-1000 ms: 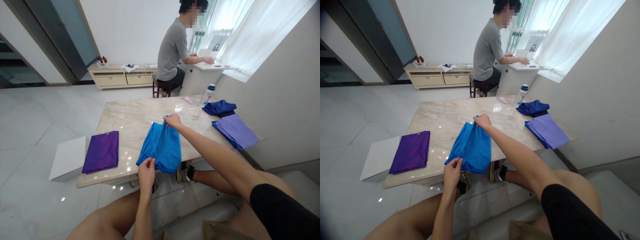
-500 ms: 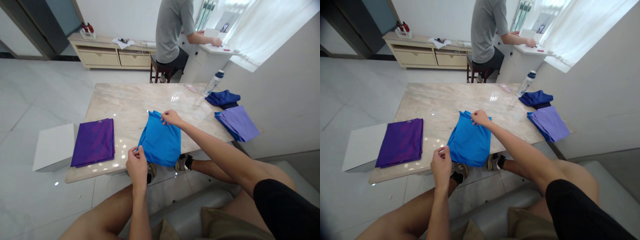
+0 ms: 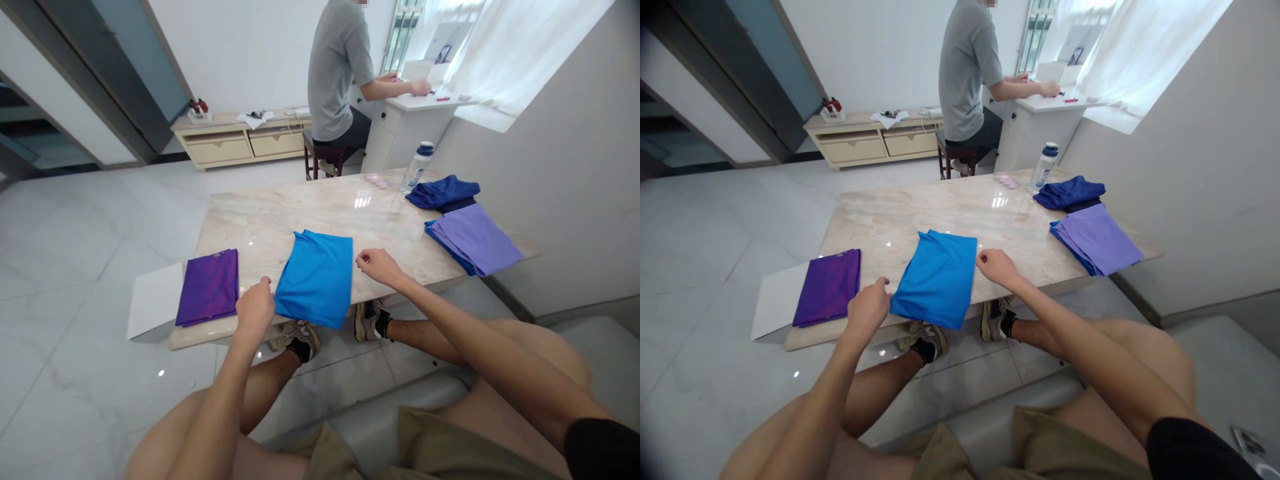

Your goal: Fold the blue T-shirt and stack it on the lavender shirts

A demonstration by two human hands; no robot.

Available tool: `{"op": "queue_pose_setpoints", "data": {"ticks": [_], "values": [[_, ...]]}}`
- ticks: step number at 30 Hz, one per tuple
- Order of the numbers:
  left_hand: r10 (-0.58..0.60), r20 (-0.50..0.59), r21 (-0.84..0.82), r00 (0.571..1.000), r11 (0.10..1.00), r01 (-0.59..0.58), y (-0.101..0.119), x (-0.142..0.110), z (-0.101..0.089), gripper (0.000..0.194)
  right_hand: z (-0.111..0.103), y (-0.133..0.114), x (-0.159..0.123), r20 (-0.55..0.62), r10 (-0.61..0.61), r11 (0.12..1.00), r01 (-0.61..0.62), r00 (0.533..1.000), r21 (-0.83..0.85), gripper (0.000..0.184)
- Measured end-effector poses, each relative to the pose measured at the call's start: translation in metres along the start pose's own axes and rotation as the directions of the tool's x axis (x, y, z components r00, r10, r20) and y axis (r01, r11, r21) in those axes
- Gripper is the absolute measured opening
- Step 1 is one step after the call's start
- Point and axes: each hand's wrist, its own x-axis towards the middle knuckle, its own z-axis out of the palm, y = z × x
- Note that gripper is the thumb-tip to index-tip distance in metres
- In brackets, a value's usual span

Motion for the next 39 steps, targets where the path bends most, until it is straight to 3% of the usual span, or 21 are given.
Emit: {"op": "queue_pose_setpoints", "data": {"ticks": [2,5,13,17,21,25,32,39], "values": [[0.05,0.056,0.135,0.997,0.989,-0.057,-0.007,-0.003,-0.008,0.037,0.0,-0.009,0.016,0.035,-0.051,0.998,0.052,0.998,-0.043,0.025],[0.095,0.087,0.153,0.992,0.982,-0.107,-0.009,-0.007,-0.009,0.038,0.004,-0.029,0.047,0.087,-0.113,0.987,0.122,0.99,-0.104,0.025],[0.207,0.114,0.146,0.972,0.964,-0.222,0.009,-0.003,0.023,0.04,0.036,-0.068,0.107,0.074,-0.162,0.966,0.173,0.984,-0.193,0.04],[0.222,0.062,0.049,0.973,0.973,-0.225,-0.008,0.007,0.039,0.031,0.056,-0.069,0.119,0.059,-0.157,0.955,0.167,0.986,-0.245,0.048],[0.192,0.074,-0.057,0.979,0.98,-0.188,-0.019,0.012,0.041,0.029,0.067,-0.061,0.128,0.051,-0.108,0.952,0.118,0.993,-0.284,0.051],[0.143,0.08,-0.102,0.986,0.986,-0.135,-0.018,0.013,0.034,0.031,0.06,-0.055,0.134,0.03,-0.077,0.947,0.082,0.997,-0.312,0.035],[0.088,0.061,-0.151,0.994,0.986,-0.078,-0.018,0.015,0.024,0.036,0.042,-0.044,0.133,-0.025,0.043,0.939,-0.049,0.999,-0.341,0.026],[0.092,0.063,-0.128,0.994,0.988,-0.083,-0.021,0.015,0.026,0.041,0.062,-0.078,0.15,-0.025,-0.008,0.961,0.001,1.0,-0.276,0.042]]}}
